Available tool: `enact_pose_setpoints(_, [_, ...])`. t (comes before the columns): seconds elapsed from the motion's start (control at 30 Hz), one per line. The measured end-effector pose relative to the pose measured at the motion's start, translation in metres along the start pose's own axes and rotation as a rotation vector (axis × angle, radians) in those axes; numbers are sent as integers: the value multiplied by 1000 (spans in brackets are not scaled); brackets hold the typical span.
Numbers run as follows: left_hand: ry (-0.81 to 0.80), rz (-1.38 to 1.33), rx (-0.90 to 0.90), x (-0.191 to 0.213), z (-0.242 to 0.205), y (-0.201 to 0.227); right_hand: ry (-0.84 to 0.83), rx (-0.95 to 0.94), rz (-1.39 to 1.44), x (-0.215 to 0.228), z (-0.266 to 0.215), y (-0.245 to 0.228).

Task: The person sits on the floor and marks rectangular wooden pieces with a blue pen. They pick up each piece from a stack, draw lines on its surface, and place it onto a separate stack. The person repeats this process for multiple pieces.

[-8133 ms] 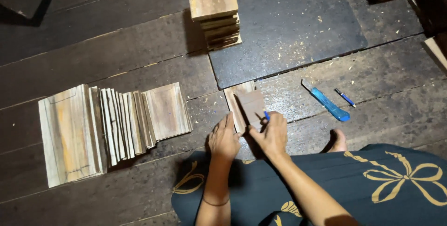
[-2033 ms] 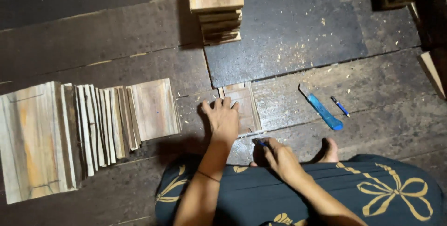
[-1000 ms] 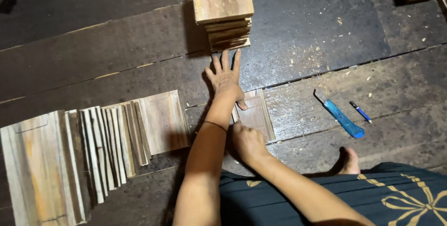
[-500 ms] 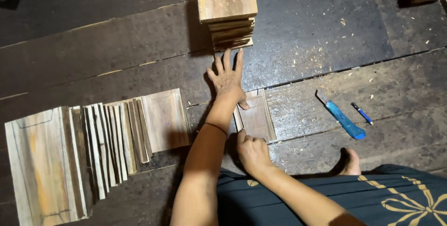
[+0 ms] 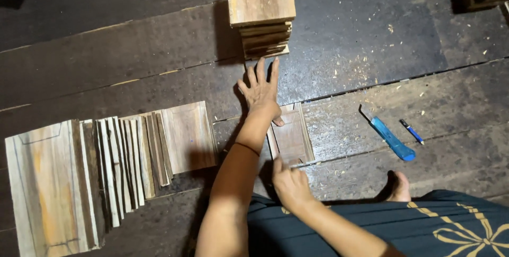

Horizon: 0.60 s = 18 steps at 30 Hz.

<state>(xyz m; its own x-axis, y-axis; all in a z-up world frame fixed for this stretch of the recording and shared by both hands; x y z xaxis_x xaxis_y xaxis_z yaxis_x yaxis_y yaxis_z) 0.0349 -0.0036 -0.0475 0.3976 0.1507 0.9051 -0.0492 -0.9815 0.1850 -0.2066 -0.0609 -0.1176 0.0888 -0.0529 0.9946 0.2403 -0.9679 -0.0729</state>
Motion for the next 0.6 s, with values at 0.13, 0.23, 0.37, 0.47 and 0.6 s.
enact_pose_setpoints(0.13, [130,26,-87,-18,3,1,247,-102,-167,4,79,-2])
enact_pose_setpoints(0.23, [174,15,-94,-14,-3,3,230,21,-39,-29,81,1])
enact_pose_setpoints(0.37, [183,21,-81,-13,-14,3,-42,-116,125,-23,-20,10])
enact_pose_setpoints(0.47, [225,43,-74,-9,-24,4,-352,-249,280,-25,-57,30])
enact_pose_setpoints(0.6, [609,-31,-247,1,-71,11,-280,-368,377,45,-52,66])
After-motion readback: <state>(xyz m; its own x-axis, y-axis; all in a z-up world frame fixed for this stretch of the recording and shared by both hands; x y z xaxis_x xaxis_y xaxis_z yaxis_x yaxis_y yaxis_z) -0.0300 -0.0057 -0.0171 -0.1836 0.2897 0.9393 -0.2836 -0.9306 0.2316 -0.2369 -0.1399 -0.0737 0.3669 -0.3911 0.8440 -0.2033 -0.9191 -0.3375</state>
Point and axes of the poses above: each hand's wrist, its own z-axis towards the middle knuckle, its own x-axis out of the back of the hand, y = z × x, the point moved 3 cm from there along z, towards the middle knuckle, and after that the axes turned 11 degrees about y, right-handed, at the moved point
